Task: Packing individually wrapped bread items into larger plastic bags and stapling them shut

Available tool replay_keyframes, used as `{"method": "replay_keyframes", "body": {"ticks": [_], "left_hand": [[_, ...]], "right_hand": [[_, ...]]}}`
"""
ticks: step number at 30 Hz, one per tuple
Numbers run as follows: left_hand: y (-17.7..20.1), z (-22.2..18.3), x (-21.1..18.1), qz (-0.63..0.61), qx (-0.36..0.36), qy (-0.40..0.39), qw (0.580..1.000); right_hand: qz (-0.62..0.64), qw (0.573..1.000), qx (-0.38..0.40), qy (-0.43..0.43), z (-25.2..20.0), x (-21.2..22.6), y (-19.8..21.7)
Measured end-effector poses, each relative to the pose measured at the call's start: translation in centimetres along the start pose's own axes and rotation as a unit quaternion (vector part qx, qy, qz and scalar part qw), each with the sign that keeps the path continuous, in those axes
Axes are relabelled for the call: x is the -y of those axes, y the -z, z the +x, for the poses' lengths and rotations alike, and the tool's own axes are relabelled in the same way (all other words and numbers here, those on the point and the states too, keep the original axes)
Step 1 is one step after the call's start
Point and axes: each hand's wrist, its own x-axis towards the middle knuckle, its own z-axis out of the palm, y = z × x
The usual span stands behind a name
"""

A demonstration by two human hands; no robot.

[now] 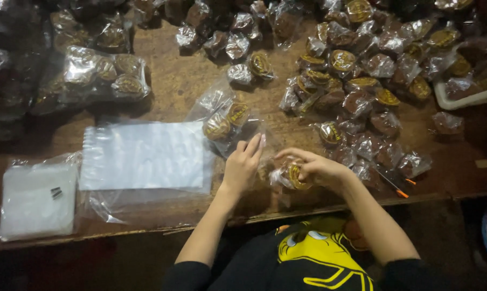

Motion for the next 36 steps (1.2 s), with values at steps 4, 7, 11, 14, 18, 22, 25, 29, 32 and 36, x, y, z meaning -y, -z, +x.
{"method": "replay_keyframes", "body": {"ticks": [4, 7, 11, 14, 18, 22, 25, 29, 32, 36], "left_hand": [[1.6, 0.1, 0.0, 0.016, 0.029, 0.026, 0.999], [3.3, 0.8, 0.2, 0.006, 0.037, 0.048, 0.998], [3.3, 1.4, -1.6, 0.029, 0.046, 0.002, 0.998], [2.8, 1.7, -2.2, 0.047, 0.020, -0.006, 0.999], [4.5, 2.4, -1.9, 0.044, 0.025, -0.019, 0.999], [6.5, 2.2, -4.2, -0.044, 0.020, -0.036, 0.998], [6.9, 0.1, -7.3, -0.134, 0.055, -0.048, 0.988], [7.9, -0.6, -6.9, -0.253, 0.137, -0.034, 0.957], [6.5, 0.3, -2.4, -0.393, 0.051, -0.059, 0.916], [1.8, 2.3, 7.9, -0.166, -0.008, 0.110, 0.980]], "right_hand": [[0.232, 0.971, 0.047, 0.002, 6.3, -4.4, -1.9], [0.401, 0.914, -0.049, -0.026, 7.9, -5.8, -4.0], [0.535, 0.804, -0.259, 0.003, 5.8, -3.4, -9.2], [0.326, 0.907, -0.264, 0.040, 4.3, -0.1, -11.5], [0.252, 0.945, -0.202, 0.045, 12.1, -9.2, -7.0], [-0.050, 0.960, -0.217, 0.168, 12.0, -6.4, -8.2], [-0.130, 0.944, -0.262, 0.151, 14.8, -4.7, -8.8], [0.055, 0.969, -0.204, 0.130, 13.5, -1.7, -9.7], [0.034, 0.969, -0.205, 0.130, 11.7, -3.1, -8.4], [-0.115, 0.954, -0.176, 0.213, 11.9, -6.6, -7.4]]}}
